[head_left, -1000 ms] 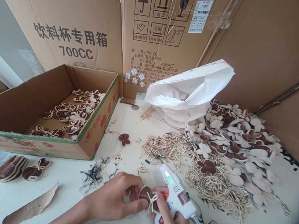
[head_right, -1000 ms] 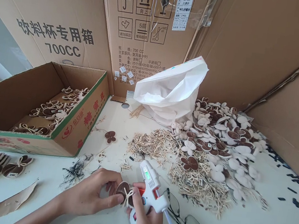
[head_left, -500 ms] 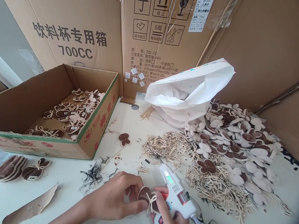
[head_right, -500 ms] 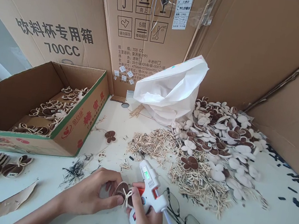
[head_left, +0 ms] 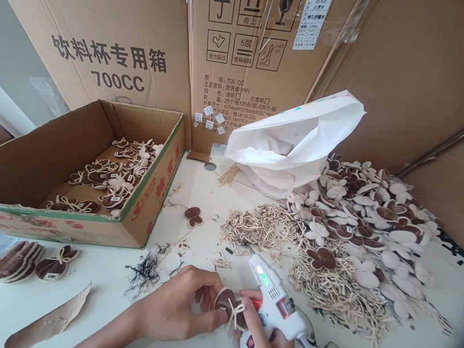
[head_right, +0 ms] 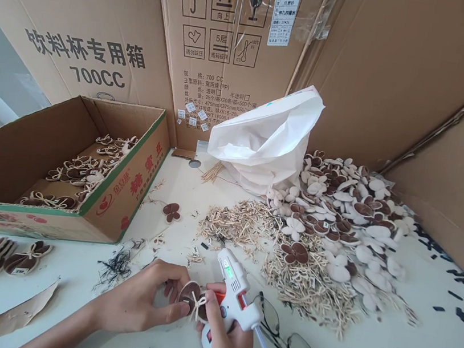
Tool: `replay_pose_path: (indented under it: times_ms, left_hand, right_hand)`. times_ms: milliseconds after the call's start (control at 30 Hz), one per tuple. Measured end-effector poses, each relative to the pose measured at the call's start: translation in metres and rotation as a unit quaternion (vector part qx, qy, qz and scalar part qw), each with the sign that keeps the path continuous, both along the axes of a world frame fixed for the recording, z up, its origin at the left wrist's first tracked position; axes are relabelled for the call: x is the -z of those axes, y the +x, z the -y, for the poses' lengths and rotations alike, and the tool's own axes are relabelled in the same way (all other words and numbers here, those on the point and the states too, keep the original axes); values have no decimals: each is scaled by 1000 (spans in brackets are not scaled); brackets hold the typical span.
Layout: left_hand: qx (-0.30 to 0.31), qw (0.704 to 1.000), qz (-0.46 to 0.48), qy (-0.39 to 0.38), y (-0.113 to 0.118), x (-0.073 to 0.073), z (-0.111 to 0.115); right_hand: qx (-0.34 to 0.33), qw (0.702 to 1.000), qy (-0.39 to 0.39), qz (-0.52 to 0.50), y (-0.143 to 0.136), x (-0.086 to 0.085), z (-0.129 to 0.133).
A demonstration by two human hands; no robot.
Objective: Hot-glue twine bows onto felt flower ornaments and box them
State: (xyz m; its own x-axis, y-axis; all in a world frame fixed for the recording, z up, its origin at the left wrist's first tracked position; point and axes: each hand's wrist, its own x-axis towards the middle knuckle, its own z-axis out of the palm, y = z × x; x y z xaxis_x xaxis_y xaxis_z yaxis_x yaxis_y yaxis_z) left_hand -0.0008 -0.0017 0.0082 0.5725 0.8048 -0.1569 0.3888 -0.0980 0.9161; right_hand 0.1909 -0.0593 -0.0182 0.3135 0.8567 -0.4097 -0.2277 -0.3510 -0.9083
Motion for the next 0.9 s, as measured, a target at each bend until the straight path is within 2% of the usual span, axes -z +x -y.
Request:
replay_pose_path:
  times_ms: [200,467,633,900]
  left_hand:
    - [-1,1000,12,1,1,0,0]
    - [-1,1000,16,0,0,1,0]
    - [3,1000,19,-6,-1,3,0]
    - [-4,999,27,-23,0,3,-1]
  right_hand:
    - [15,1000,7,5,-2,3,0]
    - [-2,1000,10,-2,0,4,1]
    - [24,1000,11,-8,-2,2,0]
    - [23,999,15,-18,-2,3,-1]
